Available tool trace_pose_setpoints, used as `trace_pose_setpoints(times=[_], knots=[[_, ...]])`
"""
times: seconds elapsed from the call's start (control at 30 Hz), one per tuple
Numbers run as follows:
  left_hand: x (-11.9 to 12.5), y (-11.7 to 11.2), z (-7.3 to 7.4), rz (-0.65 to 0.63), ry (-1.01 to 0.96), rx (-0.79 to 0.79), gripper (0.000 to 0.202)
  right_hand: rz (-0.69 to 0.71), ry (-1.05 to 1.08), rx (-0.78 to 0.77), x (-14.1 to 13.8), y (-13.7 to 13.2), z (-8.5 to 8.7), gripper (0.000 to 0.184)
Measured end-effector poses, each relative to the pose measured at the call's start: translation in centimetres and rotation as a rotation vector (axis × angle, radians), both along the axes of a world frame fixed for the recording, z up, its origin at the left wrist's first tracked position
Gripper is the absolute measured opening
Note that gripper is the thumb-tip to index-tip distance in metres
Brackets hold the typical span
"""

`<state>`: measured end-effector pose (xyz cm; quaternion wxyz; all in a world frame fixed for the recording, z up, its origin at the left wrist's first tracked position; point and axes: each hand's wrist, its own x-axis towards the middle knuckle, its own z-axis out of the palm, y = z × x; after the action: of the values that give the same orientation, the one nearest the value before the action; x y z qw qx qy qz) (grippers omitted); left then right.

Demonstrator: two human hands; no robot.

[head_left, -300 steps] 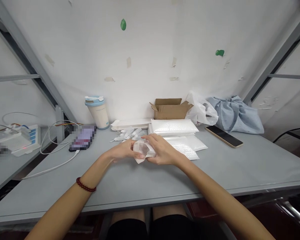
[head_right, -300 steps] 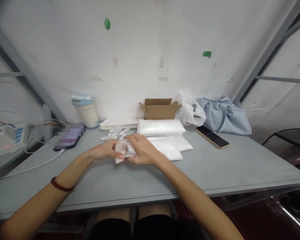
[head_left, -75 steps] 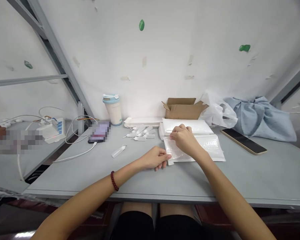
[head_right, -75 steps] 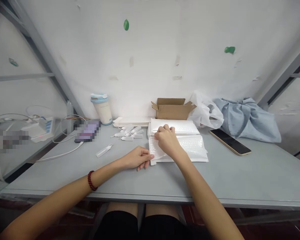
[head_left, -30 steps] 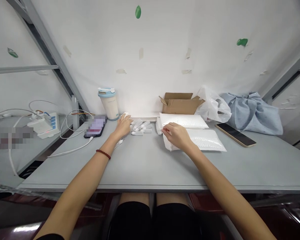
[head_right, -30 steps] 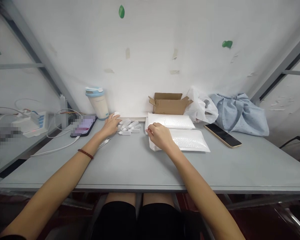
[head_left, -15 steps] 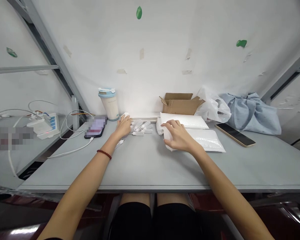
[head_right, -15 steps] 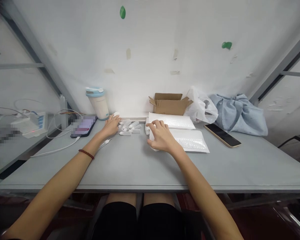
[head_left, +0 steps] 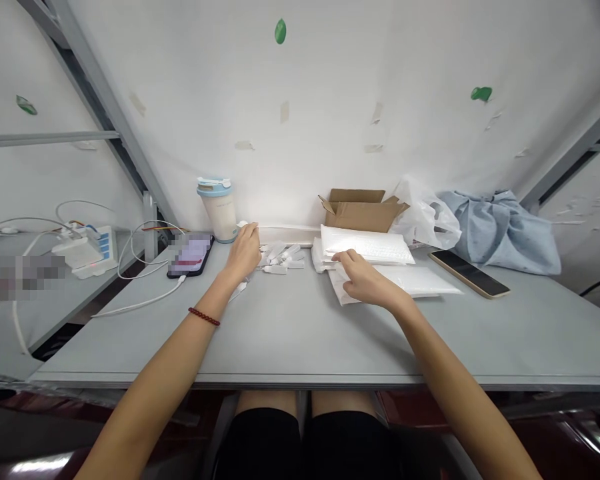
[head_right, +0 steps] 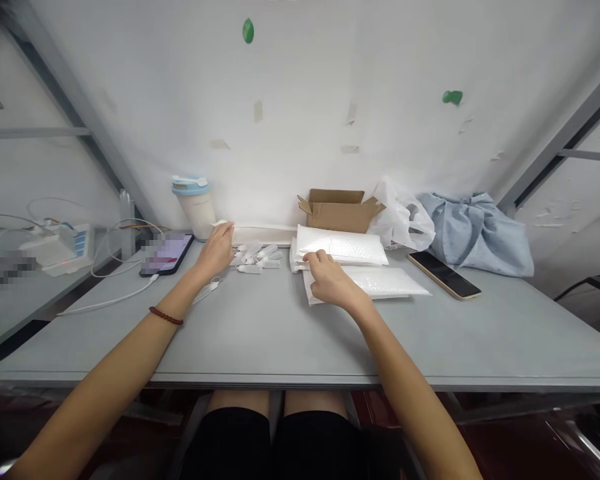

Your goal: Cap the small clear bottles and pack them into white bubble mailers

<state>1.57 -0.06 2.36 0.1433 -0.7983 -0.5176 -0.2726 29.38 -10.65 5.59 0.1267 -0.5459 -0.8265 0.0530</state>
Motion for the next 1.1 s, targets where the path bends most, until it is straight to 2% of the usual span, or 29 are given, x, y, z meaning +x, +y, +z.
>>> trace_pose_setpoints(times=[0.13,0.33,0.57,0.63,0.73,0.87,0.97,1.1], knots=[[-0.1,-0.9,0.8,0.052,-0.083,0.033,0.045,-0.02,0.021,-0.029,0.2,0.1,-0.1,0.056],[-0.5,-1.4,1.4,0.176,-0.164,0.03,0.041,0.003,0.03,0.162,-0.6,0.4,-1.1,0.057],[0.2,-1.8,1.6,0.164,-0.29,0.074,0.043,0.077,-0.153,0.22,-3.4,0.2,-2.1,0.048],[0.8,-2.3,1.7,0.142,-0.316,0.091,0.042,0.106,-0.162,0.223,-3.7,0.1,-2.2,0.043],[1.8,-3.3,1.9,0.09,-0.325,0.126,0.043,0.154,-0.037,0.287,-3.5,0.0,-1.8,0.03],[3.2,-4.8,2.3,0.007,-0.325,0.208,0.042,0.175,0.178,0.529,-3.0,-0.2,-0.8,0.028],[3.9,-5.6,2.5,-0.084,-0.303,0.293,0.042,0.122,0.217,0.702,-2.7,-0.3,-0.1,0.033],[4.8,-6.7,2.3,-0.306,-0.228,0.354,0.041,-0.034,0.123,0.823,-2.5,-0.7,0.2,0.038]])
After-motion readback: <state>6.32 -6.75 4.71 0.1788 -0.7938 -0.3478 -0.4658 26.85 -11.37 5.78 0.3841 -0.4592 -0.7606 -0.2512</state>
